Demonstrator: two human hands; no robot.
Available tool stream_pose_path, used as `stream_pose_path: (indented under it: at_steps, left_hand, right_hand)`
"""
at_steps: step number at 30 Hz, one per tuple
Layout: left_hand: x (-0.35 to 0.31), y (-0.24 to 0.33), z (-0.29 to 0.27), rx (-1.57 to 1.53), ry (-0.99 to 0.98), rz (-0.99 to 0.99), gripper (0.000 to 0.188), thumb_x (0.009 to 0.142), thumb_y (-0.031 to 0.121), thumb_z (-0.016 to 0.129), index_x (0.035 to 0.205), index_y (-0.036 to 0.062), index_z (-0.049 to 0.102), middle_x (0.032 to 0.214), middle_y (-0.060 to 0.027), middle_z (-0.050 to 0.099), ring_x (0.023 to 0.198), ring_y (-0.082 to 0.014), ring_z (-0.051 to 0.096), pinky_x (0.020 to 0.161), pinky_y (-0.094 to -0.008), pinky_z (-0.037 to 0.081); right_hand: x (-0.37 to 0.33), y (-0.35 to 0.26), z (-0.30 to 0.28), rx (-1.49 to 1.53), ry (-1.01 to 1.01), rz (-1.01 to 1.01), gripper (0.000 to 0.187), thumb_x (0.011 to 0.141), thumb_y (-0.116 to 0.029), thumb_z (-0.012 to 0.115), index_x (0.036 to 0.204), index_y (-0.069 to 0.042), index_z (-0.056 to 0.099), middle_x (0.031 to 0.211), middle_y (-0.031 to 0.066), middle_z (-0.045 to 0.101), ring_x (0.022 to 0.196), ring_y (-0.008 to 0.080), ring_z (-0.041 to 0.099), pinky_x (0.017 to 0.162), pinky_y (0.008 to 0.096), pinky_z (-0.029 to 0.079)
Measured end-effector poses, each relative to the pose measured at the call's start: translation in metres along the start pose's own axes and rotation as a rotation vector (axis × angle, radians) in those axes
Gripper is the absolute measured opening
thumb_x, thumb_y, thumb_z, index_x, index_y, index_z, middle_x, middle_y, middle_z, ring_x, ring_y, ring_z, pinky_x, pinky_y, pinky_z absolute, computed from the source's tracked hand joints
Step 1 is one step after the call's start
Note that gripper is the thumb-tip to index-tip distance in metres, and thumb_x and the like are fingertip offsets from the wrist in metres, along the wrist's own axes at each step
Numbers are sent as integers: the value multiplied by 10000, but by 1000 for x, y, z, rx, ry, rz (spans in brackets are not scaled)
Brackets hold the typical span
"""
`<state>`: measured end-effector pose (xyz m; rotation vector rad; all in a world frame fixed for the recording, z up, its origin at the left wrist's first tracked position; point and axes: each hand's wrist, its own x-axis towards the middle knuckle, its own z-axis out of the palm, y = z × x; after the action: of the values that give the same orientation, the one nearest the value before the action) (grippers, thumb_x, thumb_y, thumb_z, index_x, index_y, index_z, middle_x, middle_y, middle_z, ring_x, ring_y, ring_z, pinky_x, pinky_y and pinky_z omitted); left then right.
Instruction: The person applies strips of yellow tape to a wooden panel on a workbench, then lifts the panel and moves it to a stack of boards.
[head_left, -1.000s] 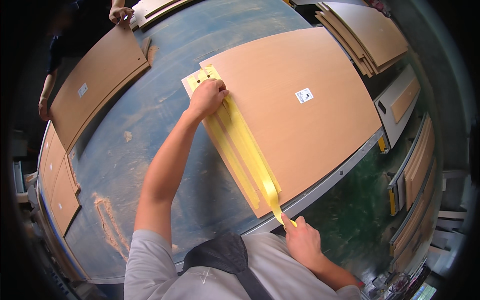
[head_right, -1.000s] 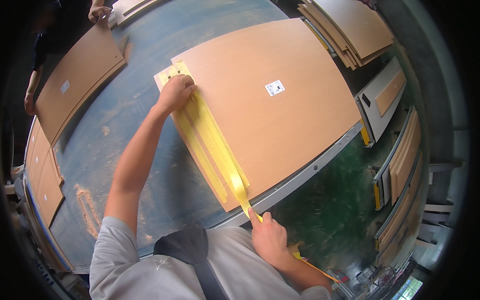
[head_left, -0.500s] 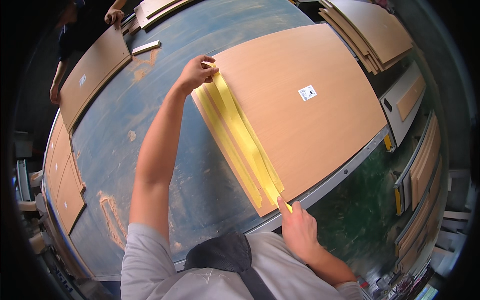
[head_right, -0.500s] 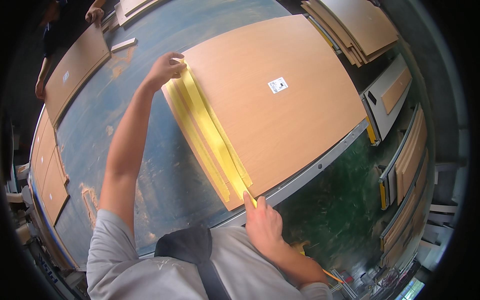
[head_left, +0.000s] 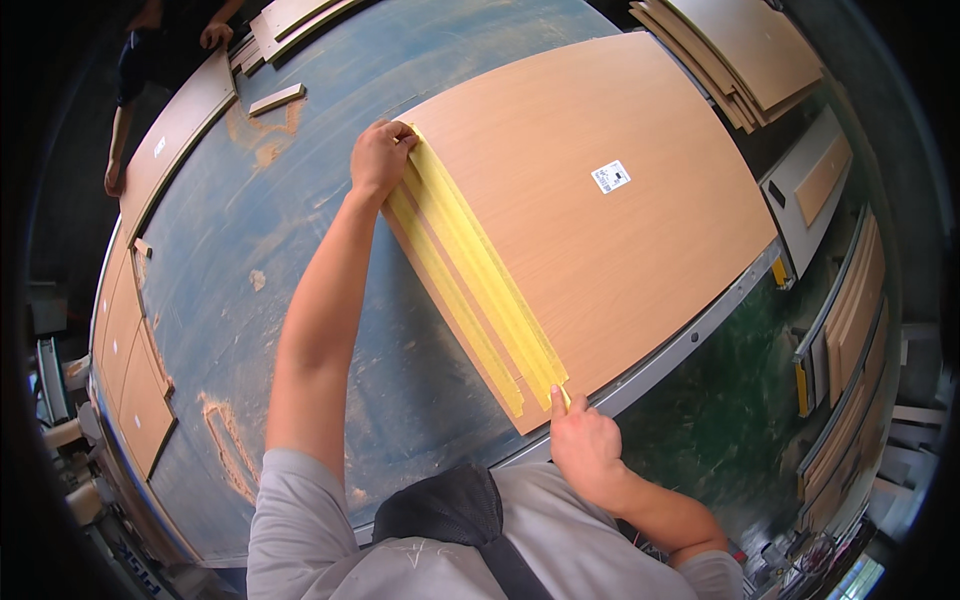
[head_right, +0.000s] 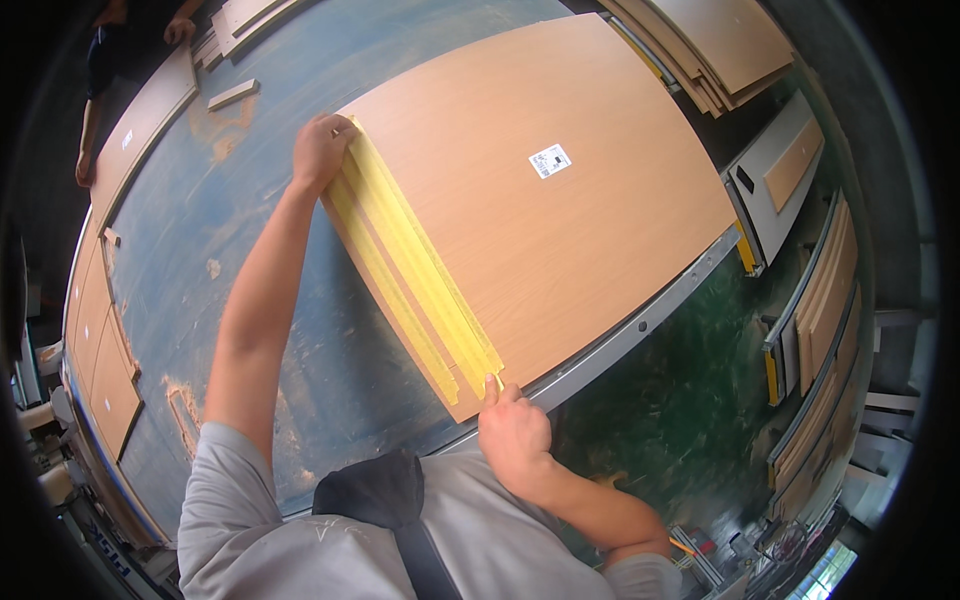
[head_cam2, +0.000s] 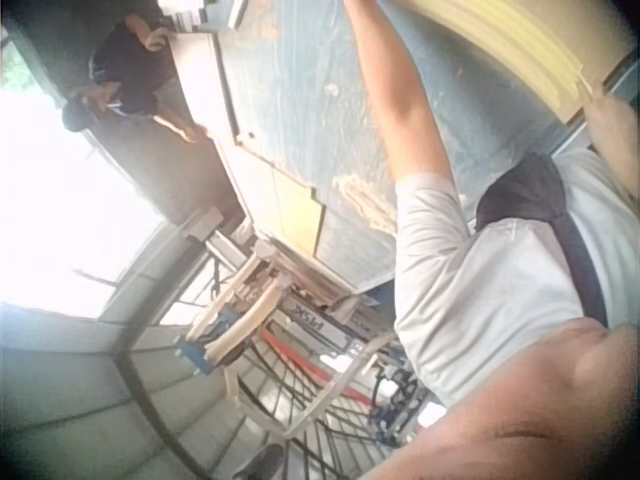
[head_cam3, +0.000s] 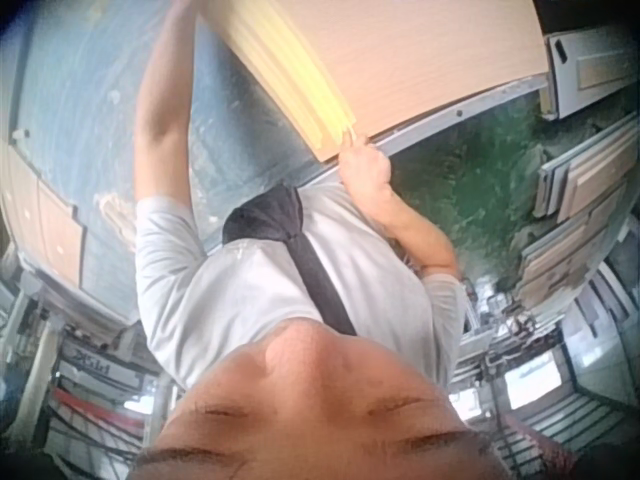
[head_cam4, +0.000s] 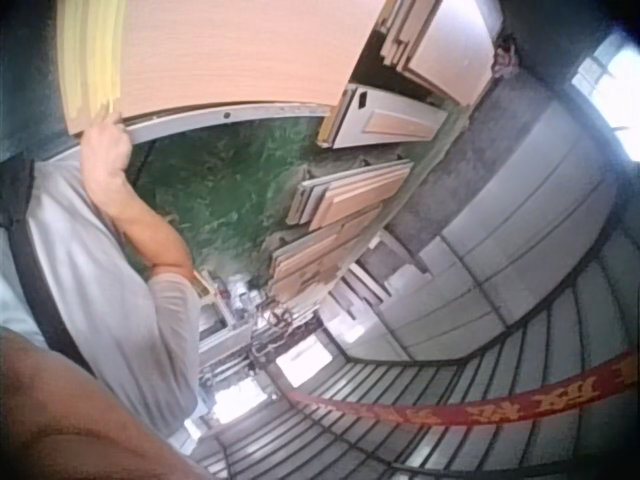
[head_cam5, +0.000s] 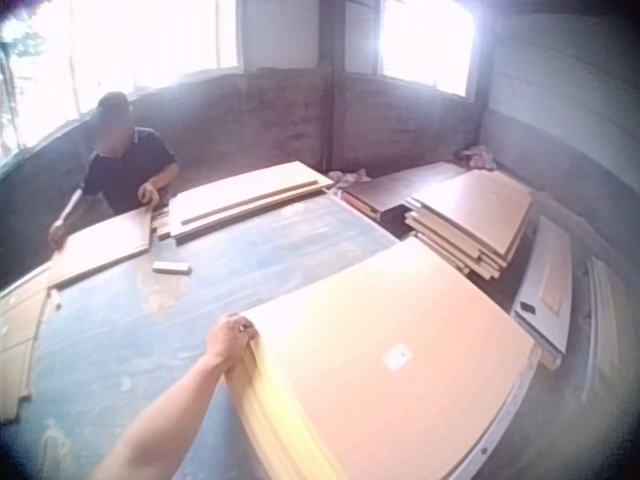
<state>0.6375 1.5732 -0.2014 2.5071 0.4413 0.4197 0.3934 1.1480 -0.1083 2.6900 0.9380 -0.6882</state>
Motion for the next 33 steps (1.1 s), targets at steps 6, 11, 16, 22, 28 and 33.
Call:
stream_pose_path:
  at_steps: [6,11,16,22,28,33]
  left_hand:
    - [0,-7,4,10,74,-9,153,936,206,730,1014,88,788,1037,-128,740,980,-329,701,869,-436,545]
    - [2,-14,-3,107,-9,-19,278,939,243,742,1174,94,746,1110,-118,738,1029,-341,693,899,-446,543]
    - [-23,-2,-6,356,66,260,690,996,455,659,1561,109,463,1561,-93,521,1446,-319,466,1196,-430,377]
    - [-19,-17,-14,426,-341,318,775,1061,574,470,1664,113,314,1741,-128,262,1626,-310,176,1324,-463,161]
    - [-87,24,-3,487,-457,500,1034,974,794,390,1665,36,263,1738,-179,242,1628,-325,164,1337,-448,113]
    - [-228,92,-12,213,-682,670,1106,927,838,362,1667,24,252,1736,-181,251,1623,-325,193,1331,-453,123]
  right_hand:
    - [-2,3,-15,9,8,19,506,955,-161,614,1450,-61,628,917,111,643,721,202,722,595,303,590]
    - [9,6,-12,62,32,27,475,957,-152,618,1413,-24,644,909,115,651,738,217,734,590,316,597]
    - [16,5,-9,60,16,18,455,963,-138,608,1392,9,648,904,128,672,741,224,739,591,319,600]
    - [14,8,-12,119,3,-13,454,958,-108,585,1385,32,646,918,155,681,706,258,736,581,357,591]
    - [18,19,-16,296,6,-13,458,935,-140,611,1352,46,652,959,221,692,727,372,733,656,462,601]
    - [17,29,-34,583,-44,136,356,941,-230,636,1145,59,681,938,286,719,828,466,725,758,534,595]
